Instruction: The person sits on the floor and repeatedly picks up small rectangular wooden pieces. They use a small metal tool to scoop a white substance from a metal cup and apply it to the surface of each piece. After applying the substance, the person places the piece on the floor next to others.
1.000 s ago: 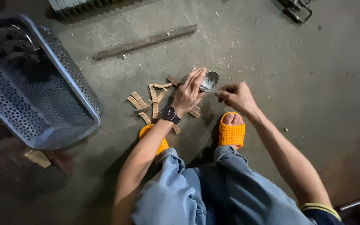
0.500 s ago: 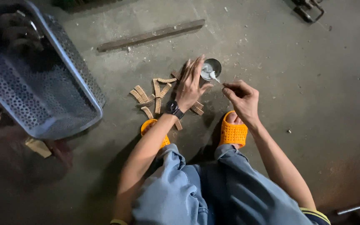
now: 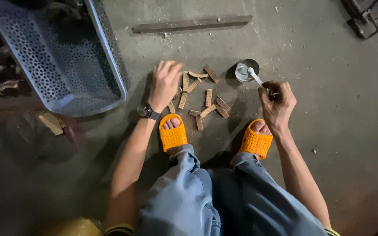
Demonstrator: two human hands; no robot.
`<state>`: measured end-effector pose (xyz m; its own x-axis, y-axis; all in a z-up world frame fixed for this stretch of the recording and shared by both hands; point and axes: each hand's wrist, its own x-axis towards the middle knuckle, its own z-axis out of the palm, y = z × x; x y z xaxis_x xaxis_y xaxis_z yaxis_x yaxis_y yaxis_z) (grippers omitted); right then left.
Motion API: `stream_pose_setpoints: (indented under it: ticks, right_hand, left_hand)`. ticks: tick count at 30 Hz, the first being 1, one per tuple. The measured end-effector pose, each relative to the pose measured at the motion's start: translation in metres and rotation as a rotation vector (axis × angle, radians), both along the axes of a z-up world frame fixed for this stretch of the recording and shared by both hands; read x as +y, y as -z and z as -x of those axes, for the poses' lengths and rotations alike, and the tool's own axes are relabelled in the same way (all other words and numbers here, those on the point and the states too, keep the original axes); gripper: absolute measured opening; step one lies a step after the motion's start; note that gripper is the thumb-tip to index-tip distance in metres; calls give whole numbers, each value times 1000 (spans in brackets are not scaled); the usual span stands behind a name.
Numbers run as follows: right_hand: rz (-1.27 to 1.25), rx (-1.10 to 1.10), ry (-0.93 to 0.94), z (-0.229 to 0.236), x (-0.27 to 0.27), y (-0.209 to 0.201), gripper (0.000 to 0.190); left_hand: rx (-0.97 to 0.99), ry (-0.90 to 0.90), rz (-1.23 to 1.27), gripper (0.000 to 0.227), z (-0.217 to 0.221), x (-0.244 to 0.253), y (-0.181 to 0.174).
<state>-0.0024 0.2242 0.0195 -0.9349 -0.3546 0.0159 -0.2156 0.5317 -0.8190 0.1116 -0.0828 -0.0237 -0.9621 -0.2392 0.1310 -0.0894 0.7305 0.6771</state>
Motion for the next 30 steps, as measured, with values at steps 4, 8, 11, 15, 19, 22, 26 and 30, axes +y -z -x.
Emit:
stream_pose_setpoints:
  ticks: [4,8,11,15,19,22,26,30]
  right_hand:
    - [-40,80,-21,-3,4,-3,21]
    - [-9,75,-24,-6,6,-8,20]
    - [-17,74,-56,-9,6,-11,19]
    - [3,79,-60,-10,1,-11,20]
    - [10,117,-83,-9,-4,-21,21]
    - [0,154,-88,-5,-10,-38,24]
    - [29,164,-90,-3,-11,-56,23]
    - [199,-94,-32,-2,-27,-100,6]
  left_hand:
    - [-87,210,272,13,9,14,1]
    - [61,264,436,5,4,26,11]
    - [90,307,420,4,-7,31,7]
    - [-84,220,360,30,-14,30,11]
    - [-71,193,297,20,-7,29,-3]
    - [-9,108,105,19,-9,34,-10]
    - [99,-220,-351,22,-11,52,-50]
    - [171,-389,-469,25,-3,73,-81]
